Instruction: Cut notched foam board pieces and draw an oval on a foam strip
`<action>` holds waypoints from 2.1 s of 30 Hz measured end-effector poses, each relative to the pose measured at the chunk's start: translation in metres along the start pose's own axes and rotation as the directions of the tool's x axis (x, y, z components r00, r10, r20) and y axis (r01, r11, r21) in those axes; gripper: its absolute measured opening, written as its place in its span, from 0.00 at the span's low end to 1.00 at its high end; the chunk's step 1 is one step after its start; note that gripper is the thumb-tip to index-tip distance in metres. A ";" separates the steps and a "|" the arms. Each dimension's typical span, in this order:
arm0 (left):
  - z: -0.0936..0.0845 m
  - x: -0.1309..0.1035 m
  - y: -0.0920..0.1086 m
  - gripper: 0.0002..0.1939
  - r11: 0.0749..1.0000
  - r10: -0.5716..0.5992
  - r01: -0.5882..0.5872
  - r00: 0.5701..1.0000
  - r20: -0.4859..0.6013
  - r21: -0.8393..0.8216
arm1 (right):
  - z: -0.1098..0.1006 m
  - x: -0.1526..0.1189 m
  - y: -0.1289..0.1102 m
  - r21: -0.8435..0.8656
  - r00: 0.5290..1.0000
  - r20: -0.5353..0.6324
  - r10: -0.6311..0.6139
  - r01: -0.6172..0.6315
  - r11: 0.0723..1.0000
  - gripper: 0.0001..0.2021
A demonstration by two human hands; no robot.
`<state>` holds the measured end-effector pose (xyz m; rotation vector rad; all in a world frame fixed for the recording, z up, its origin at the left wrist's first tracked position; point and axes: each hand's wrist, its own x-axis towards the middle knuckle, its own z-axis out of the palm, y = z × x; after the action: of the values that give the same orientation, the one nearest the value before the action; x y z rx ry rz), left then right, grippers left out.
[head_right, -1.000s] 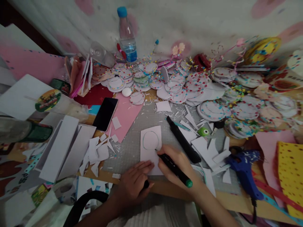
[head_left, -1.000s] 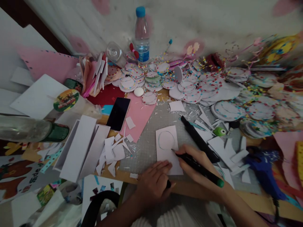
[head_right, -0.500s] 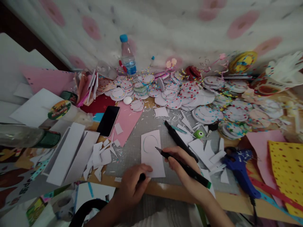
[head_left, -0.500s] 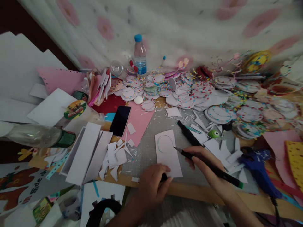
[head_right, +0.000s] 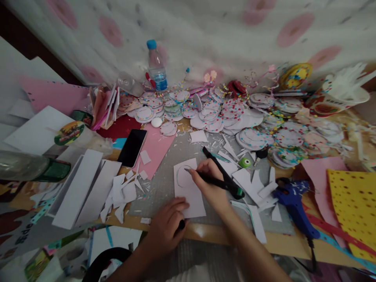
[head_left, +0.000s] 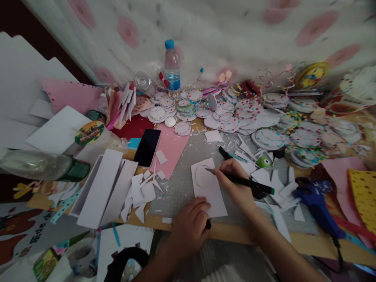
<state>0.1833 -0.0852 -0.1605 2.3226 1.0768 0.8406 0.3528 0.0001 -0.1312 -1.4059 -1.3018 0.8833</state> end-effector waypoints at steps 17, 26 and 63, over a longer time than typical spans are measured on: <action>0.006 -0.001 -0.006 0.07 1.000 0.019 -0.019 0.999 -0.027 -0.016 | 0.033 0.009 0.027 -0.146 0.998 -0.009 -0.066 0.064 0.987 0.14; 0.006 0.002 -0.005 0.07 1.000 0.006 -0.006 0.999 -0.043 -0.017 | 0.032 0.008 0.022 -0.180 0.995 0.071 -0.069 0.080 0.980 0.15; 0.005 0.001 -0.005 0.08 1.000 0.010 -0.010 1.000 -0.022 -0.009 | 0.034 0.009 0.027 -0.165 0.995 -0.086 -0.056 0.042 0.985 0.14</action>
<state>0.1850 -0.0817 -0.1669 2.3181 1.0695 0.8747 0.3290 0.0172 -0.1644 -1.5157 -1.3580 0.6848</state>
